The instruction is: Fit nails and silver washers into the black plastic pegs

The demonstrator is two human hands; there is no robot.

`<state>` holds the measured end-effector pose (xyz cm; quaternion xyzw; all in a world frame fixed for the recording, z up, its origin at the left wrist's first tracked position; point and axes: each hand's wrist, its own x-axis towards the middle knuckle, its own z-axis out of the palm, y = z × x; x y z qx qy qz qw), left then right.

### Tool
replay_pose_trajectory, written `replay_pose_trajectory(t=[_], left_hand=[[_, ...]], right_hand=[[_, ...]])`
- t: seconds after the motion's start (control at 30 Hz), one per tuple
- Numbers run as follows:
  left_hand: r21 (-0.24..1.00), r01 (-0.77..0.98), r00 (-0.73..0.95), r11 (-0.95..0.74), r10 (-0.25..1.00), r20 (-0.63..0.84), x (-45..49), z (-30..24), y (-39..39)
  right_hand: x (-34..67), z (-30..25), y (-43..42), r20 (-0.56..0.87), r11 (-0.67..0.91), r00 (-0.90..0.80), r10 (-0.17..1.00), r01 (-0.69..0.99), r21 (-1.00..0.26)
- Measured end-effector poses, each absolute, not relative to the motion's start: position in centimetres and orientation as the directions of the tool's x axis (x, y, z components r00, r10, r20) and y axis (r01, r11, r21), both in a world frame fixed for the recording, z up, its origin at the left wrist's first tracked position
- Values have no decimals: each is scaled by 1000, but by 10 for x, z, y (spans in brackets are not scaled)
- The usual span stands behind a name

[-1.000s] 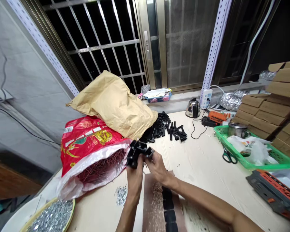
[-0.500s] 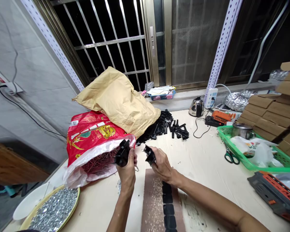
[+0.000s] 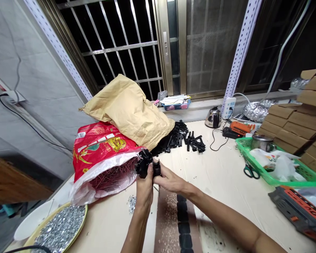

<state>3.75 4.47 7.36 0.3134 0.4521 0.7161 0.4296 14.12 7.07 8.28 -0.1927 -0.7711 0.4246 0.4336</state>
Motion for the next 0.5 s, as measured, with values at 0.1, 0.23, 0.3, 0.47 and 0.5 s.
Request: replay_pose_trajectory(t=[0.1, 0.23, 0.3, 0.47, 0.5], left_hand=[[958, -147, -405, -246, 899, 169, 32, 81, 39], [954, 42, -580, -296, 770, 265, 21, 82, 44], [961, 126, -648, -247, 713, 269, 15, 80, 49], [893, 361, -640, -270, 625, 448, 14, 73, 51], [880, 376, -612, -290, 636, 471, 17, 72, 51]], right_hand=[[150, 92, 60, 579, 617, -526, 624, -124, -777], [157, 82, 55, 526, 484, -470, 709, -218, -847], [159, 70, 58, 428, 373, -320, 845, -222, -901], [165, 52, 67, 325, 302, -168, 931, -149, -942], [166, 51, 68, 330, 306, -168, 929, -154, -939]])
